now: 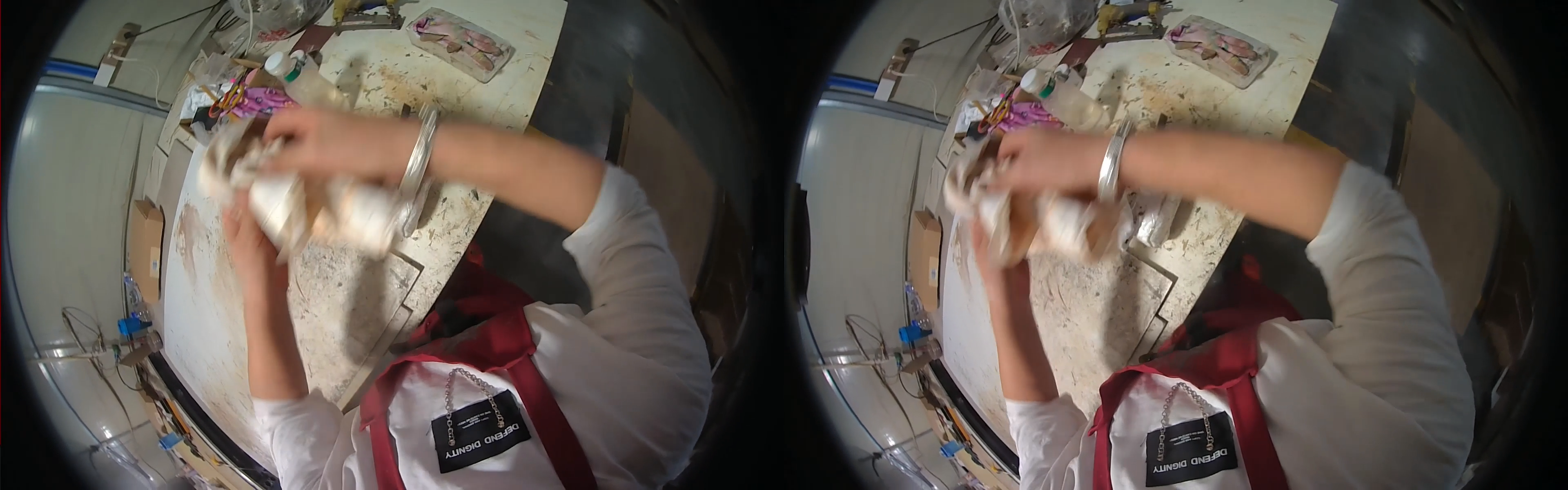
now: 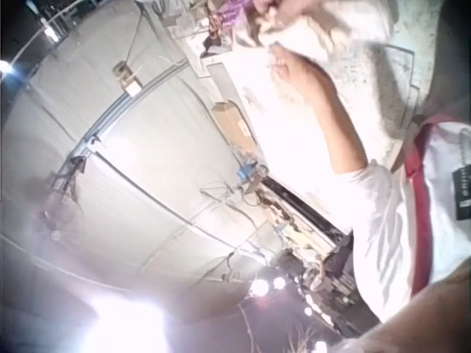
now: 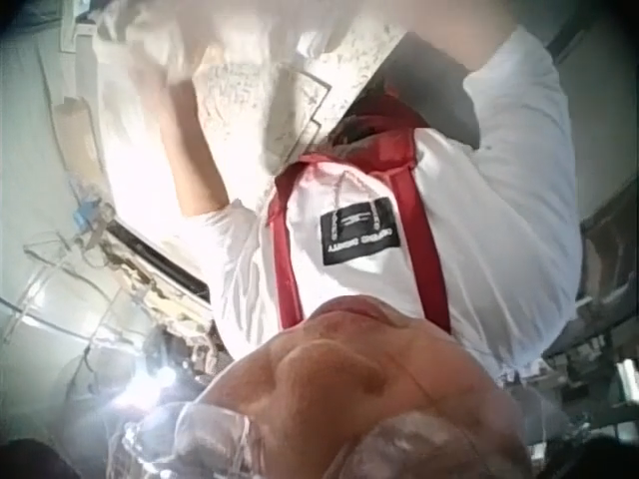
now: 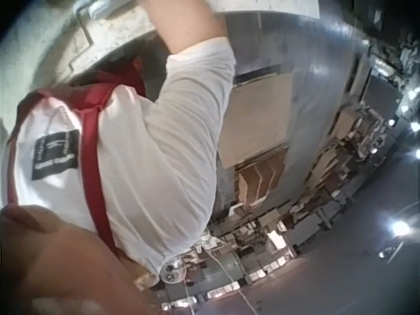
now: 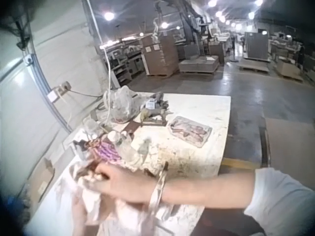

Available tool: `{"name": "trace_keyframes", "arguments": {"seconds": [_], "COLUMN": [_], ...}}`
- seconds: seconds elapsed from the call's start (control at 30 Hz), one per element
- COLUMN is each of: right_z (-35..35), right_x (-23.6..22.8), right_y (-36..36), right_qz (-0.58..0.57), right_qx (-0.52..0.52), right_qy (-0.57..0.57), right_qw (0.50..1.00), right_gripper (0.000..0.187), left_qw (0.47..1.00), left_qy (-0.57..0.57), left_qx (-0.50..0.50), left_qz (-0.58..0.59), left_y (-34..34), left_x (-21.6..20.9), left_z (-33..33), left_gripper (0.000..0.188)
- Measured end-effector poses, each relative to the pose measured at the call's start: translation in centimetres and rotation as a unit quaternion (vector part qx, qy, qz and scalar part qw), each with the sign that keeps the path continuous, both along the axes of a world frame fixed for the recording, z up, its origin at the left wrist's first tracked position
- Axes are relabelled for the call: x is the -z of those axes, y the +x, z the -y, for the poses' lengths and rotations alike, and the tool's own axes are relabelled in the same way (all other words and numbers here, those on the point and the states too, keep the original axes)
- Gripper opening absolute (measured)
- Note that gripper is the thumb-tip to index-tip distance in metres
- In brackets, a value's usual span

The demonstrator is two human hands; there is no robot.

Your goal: The person scrapes a piece of hide on a workbench using a metal tool while occasionally pouring liquid from a bottle onto the material.

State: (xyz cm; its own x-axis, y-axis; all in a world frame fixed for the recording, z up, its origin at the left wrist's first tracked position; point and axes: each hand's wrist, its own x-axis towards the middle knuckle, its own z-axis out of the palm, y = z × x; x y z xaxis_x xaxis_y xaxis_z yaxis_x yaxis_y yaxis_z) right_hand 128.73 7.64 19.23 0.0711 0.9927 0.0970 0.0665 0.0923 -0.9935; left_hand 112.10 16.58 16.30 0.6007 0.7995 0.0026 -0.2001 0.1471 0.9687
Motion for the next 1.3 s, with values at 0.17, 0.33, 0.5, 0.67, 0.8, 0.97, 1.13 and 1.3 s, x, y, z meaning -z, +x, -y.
{"name": "trace_keyframes", "arguments": {"seconds": [0.17, 0.33, 0.5, 0.67, 0.8, 0.97, 1.13, 1.3], "right_z": [-1.0, -2.4, -4.2, -4.5, -4.2, -2.4, -1.3, -2.2], "right_x": [4.1, 9.8, 14.7, 17.1, 16.1, 15.1, 14.5, 15.4], "right_y": [-15.1, -24.7, -29.4, -31.1, -31.5, -31.5, -32.6, -32.4], "right_qz": [-0.036, 0.049, 0.338, 0.448, 0.480, 0.574, 0.550, 0.540], "right_qx": [-0.125, -0.215, -0.155, -0.160, -0.139, -0.212, -0.204, -0.214], "right_qy": [0.062, 0.007, 0.187, 0.237, 0.226, 0.196, 0.167, 0.148], "right_qw": [0.990, 0.975, 0.909, 0.847, 0.836, 0.766, 0.792, 0.800], "right_gripper": [0.038, 0.038, 0.037, 0.041, 0.032, 0.016, 0.014, 0.012], "left_qw": [0.995, 0.938, 0.926, 0.937, 0.904, 0.763, 0.828, 0.828], "left_qy": [-0.027, 0.118, -0.084, -0.152, -0.083, 0.315, 0.379, 0.395], "left_qx": [-0.096, -0.223, -0.284, -0.262, -0.170, -0.329, -0.144, -0.051], "left_qz": [0.012, -0.239, -0.232, -0.174, -0.384, -0.459, -0.388, -0.394], "left_y": [-15.2, -28.0, -35.1, -44.4, -49.6, -50.9, -46.2, -42.9], "left_x": [1.3, 9.4, 13.0, 14.1, 12.9, 13.7, 12.4, 14.2], "left_z": [2.7, 6.6, 5.5, 2.6, -0.8, -0.9, 0.5, -1.8], "left_gripper": [0.041, 0.036, 0.032, 0.035, 0.029, 0.017, 0.016, 0.019]}}
